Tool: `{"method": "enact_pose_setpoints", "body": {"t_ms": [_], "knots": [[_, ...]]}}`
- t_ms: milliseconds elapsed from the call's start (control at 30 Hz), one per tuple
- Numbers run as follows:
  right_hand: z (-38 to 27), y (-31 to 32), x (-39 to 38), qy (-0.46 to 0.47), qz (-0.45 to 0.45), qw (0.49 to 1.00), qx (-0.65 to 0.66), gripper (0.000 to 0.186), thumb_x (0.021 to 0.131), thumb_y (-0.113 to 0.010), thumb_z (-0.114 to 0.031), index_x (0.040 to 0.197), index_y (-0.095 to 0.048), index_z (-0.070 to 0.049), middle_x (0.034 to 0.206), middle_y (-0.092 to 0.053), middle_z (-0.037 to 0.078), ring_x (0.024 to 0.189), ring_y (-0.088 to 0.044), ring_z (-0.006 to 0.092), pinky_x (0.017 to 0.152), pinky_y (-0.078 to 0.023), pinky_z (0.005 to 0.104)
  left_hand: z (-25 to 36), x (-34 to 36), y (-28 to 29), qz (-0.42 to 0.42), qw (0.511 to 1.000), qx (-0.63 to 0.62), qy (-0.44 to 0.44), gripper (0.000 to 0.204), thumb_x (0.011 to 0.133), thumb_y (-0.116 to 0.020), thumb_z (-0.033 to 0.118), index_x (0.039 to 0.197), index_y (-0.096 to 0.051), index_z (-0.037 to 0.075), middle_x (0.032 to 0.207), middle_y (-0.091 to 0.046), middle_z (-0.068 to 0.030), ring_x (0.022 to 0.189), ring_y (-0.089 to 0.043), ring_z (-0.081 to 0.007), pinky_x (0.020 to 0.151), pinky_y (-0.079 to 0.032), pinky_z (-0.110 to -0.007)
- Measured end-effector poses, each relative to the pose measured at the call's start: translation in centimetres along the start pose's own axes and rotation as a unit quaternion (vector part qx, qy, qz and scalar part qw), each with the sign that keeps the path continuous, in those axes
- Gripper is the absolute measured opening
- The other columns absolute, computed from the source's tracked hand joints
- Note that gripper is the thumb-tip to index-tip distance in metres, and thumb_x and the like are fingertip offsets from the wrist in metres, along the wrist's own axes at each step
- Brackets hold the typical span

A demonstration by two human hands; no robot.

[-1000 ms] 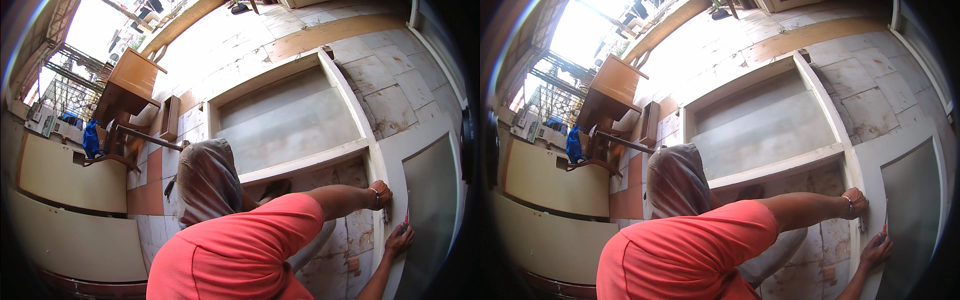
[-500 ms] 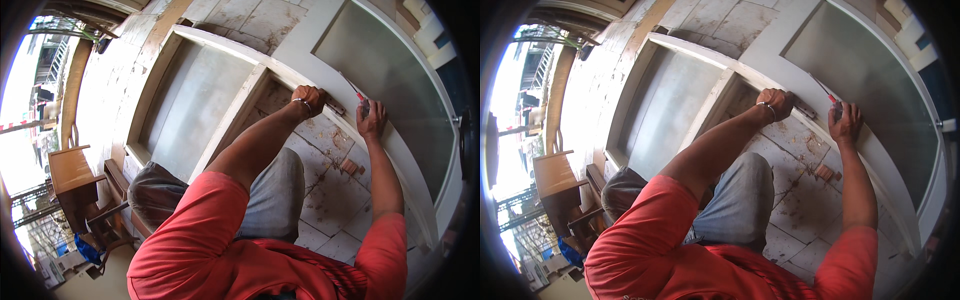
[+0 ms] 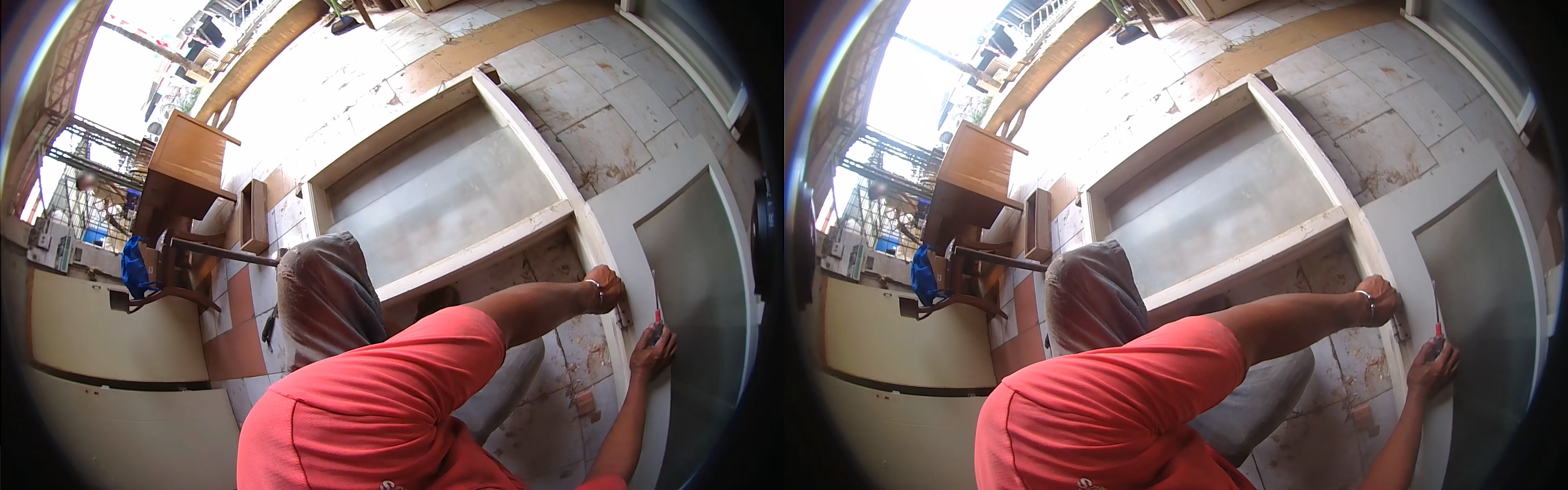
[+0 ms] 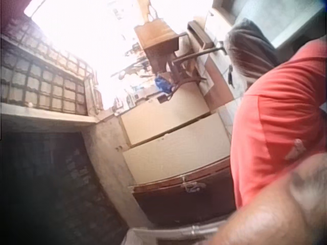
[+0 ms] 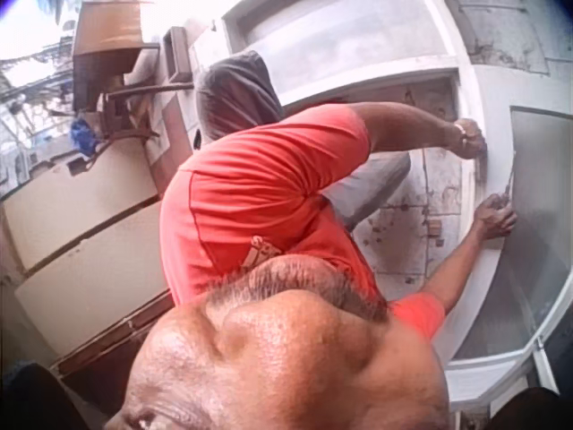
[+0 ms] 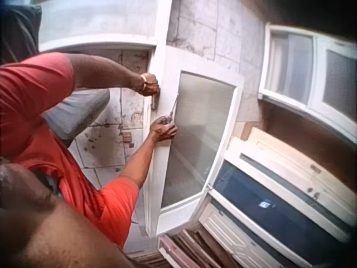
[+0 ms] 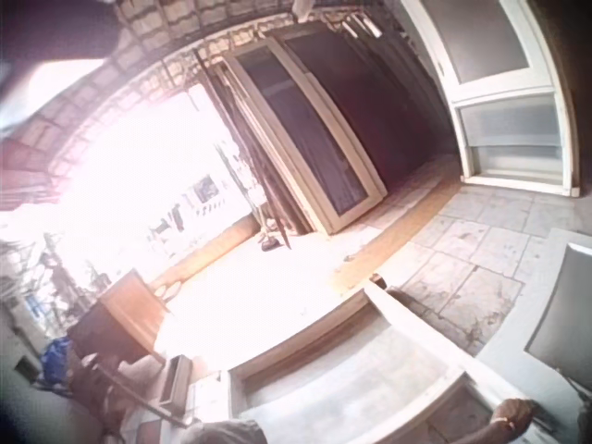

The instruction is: The person repairs a wooden door by using a screwdriver and pliers to manipulate a hinge and other hardware while the door lies on the floor.

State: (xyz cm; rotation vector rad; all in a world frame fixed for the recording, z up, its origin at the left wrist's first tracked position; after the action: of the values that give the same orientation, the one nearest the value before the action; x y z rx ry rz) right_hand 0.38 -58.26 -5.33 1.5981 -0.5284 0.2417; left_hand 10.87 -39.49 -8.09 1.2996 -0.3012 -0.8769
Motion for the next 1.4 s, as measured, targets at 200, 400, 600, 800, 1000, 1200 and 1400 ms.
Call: {"method": "enact_pose_setpoints", "body": {"t_ms": [200, 400, 600, 800, 1000, 1200, 1400], "knots": [[0.3, -0.8, 0.2, 0.017, -0.013, 1.0, 0.008, 0.029, 0.09, -0.06, -0.027, 0.105, -0.056, -0.003, 0.097, -0.056, 0.018, 0.09, -0.056, 0.0387, 0.075, -0.044, 0.0495, 0.1, -0.9, 1.2, -0.021, 0.999, -0.016, 0.033, 0.02, 0.084, -0.055, 0.018, 0.087, -0.075, 0.013, 0.091, -0.073, -0.0086, 0.089, -0.07, -0.0244, 0.073, -0.053, -0.036], [1.1, -0.5, 0.1, 0.028, -0.004, 1.0, 0.004, 0.029, 0.09, -0.06, -0.028, 0.106, -0.057, -0.003, 0.098, -0.056, 0.018, 0.09, -0.056, 0.0388, 0.076, -0.044, 0.0493, 0.4, -0.3, 0.4, -0.018, 0.999, -0.022, 0.043, 0.02, 0.084, -0.056, 0.018, 0.085, -0.074, 0.01, 0.09, -0.072, -0.0097, 0.086, -0.07, -0.0259, 0.072, -0.054, -0.038], [0.3, -0.1, -0.2, -0.002, -0.033, 0.999, -0.01, 0.03, 0.091, -0.059, -0.029, 0.105, -0.056, -0.003, 0.098, -0.056, 0.018, 0.092, -0.056, 0.0382, 0.076, -0.044, 0.0489, 0.6, -2.0, 1.7, -0.041, 0.998, -0.034, 0.019, 0.022, 0.083, -0.055, 0.019, 0.09, -0.074, 0.01, 0.091, -0.072, -0.0109, 0.09, -0.069, -0.0286, 0.074, -0.054, -0.039], [0.3, 0.3, 0.2, -0.023, -0.019, 1.0, -0.002, 0.032, 0.087, -0.059, -0.031, 0.106, -0.058, -0.005, 0.1, -0.057, 0.017, 0.096, -0.056, 0.0379, 0.082, -0.043, 0.0489, -0.7, -0.7, 1.8, 0.017, 0.997, -0.073, 0.034, 0.025, 0.084, -0.049, 0.017, 0.089, -0.069, 0.004, 0.089, -0.07, -0.0189, 0.088, -0.069, -0.0344, 0.077, -0.054, -0.044], [-0.6, -0.3, 1.5, -0.007, -0.023, 1.0, -0.002, 0.031, 0.085, -0.061, -0.033, 0.102, -0.059, -0.008, 0.097, -0.056, 0.015, 0.093, -0.056, 0.0358, 0.079, -0.045, 0.0485, -1.6, -0.1, -0.2, -0.034, 0.996, -0.054, 0.055, 0.038, 0.091, -0.045, 0.036, 0.1, -0.069, 0.008, 0.09, -0.07, -0.0187, 0.086, -0.069, -0.036, 0.077, -0.053, -0.046], [2.2, -0.1, 0.1, -0.048, -0.023, 0.998, -0.02, 0.031, 0.081, -0.063, -0.038, 0.098, -0.062, -0.012, 0.098, -0.057, 0.01, 0.094, -0.056, 0.0316, 0.08, -0.045, 0.0468, -0.2, 0.0, -0.2, -0.014, 0.996, -0.047, 0.076, 0.04, 0.093, -0.043, 0.039, 0.094, -0.068, 0.008, 0.091, -0.069, -0.0219, 0.091, -0.066, -0.0406, 0.082, -0.051, -0.048], [0.6, -0.1, 0.3, -0.053, -0.021, 0.998, -0.01, 0.033, 0.082, -0.062, -0.038, 0.1, -0.062, -0.011, 0.1, -0.058, 0.011, 0.097, -0.056, 0.0313, 0.083, -0.044, 0.0458, -4.3, -3.7, -4.6, 0.071, 0.918, -0.369, 0.13, 0.036, 0.091, -0.052, 0.033, 0.096, -0.071, 0.003, 0.084, -0.069, -0.0219, 0.08, -0.068, -0.0326, 0.072, -0.052, -0.041]]}}
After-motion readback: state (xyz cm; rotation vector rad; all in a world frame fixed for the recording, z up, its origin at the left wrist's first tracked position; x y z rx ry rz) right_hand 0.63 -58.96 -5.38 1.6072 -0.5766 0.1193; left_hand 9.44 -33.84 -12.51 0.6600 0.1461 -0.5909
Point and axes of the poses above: each hand's wrist, its own x-axis towards the middle knuckle, its own y-axis out of the back of the hand, z = x × y, the point moved 6 cm from there along x, towards the middle knuckle
